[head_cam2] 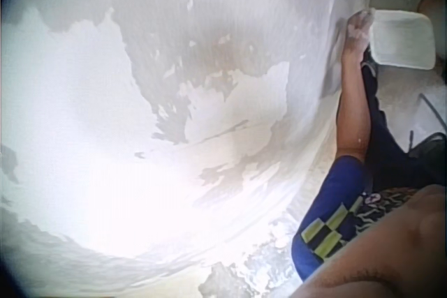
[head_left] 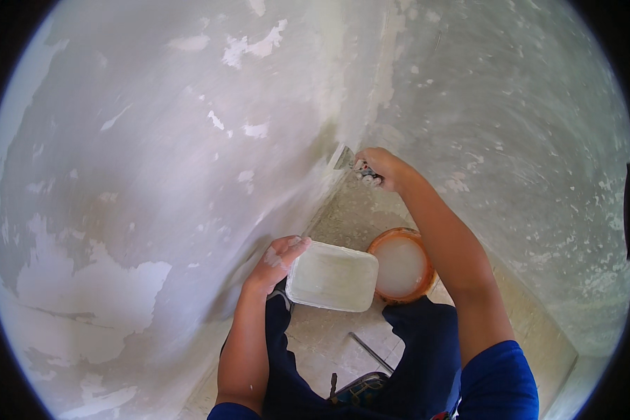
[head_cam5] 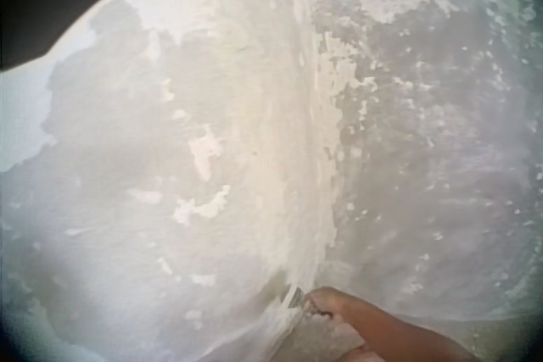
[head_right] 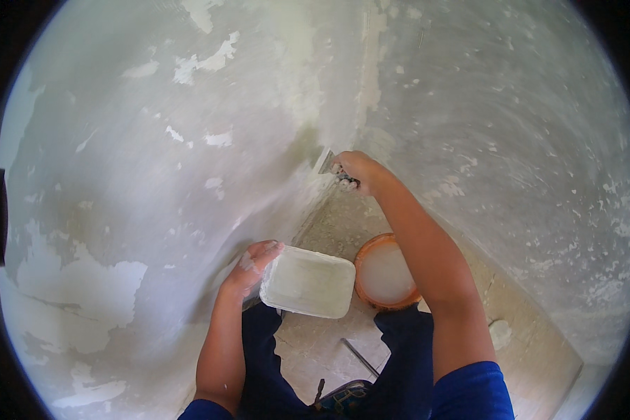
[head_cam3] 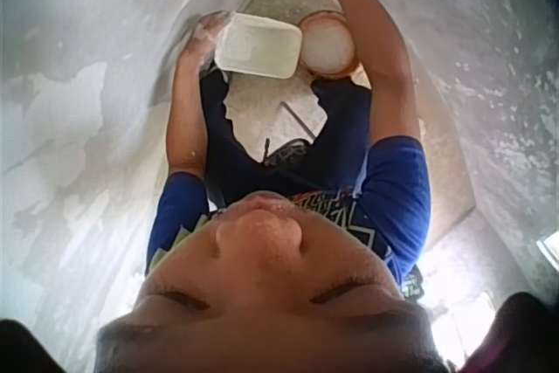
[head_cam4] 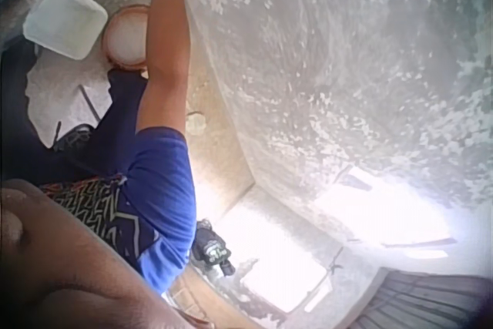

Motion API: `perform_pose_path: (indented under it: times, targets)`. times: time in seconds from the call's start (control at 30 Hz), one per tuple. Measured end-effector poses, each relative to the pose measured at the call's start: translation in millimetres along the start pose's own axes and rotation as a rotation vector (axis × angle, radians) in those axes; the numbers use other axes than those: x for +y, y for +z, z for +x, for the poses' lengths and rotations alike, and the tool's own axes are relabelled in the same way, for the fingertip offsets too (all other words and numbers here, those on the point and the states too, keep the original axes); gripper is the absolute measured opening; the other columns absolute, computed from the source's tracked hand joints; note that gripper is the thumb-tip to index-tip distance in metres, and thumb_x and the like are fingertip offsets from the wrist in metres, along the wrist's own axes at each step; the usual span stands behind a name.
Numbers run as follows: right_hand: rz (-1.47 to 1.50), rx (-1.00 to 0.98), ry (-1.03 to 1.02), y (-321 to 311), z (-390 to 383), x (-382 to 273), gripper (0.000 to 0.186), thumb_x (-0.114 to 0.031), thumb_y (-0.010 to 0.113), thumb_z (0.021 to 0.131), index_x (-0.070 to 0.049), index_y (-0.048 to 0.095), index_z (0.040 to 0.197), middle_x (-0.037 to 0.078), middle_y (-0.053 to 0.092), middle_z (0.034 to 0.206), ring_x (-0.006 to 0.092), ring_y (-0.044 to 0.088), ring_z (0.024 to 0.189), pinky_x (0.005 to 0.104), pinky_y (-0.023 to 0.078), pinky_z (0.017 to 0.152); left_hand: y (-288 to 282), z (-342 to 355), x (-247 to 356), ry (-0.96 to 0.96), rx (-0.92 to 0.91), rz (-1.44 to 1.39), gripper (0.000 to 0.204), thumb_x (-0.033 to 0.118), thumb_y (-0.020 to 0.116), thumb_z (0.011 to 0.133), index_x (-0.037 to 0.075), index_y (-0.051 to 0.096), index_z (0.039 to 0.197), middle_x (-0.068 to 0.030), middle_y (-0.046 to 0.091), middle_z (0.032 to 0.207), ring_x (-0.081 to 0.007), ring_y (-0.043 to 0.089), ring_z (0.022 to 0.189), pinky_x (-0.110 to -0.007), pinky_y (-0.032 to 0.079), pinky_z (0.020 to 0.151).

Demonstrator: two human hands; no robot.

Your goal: The person applies plaster to a corner and wall surface using a putty knife, frequently loading the blade with plaster from a handheld container and smoothing it over the wall.

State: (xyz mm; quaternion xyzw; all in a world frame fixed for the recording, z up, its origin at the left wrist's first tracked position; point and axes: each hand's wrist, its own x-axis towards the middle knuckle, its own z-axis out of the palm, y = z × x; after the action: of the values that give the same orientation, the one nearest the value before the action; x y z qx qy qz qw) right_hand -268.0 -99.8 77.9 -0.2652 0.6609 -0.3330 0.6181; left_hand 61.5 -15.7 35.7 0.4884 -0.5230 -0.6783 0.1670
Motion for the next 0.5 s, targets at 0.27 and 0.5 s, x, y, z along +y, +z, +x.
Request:
perform_pose_path:
  times: [0.27,0.5]
  targets:
    - [0.19,-0.089,0.035,-15.6,30.9,6.8,0.022,-0.023,0.055,0.099,-0.01,0.062,0.083,0.002,0.06,0.07,0.0106,0.05,0.048,0.0263,0.034,0.039,0.1,-10.0,13.8,-0.01,0.014,0.046,0.073,0.054,0.071,0.095,-0.009,0.059,0.131,-0.011,0.066,0.117,-0.0188,0.057,0.111,-0.033,0.042,0.101]
    - [0.156,-0.057,0.003,-6.6,4.2,-6.4,0.022,-0.024,0.054,0.099,-0.009,0.061,0.085,0.005,0.061,0.069,0.0099,0.047,0.046,0.0246,0.027,0.037,7.7,-8.0,13.0,0.05,0.062,0.017,0.058,0.051,0.07,0.096,-0.004,0.066,0.116,-0.0043,0.066,0.105,-0.014,0.055,0.1,-0.031,0.042,0.093]
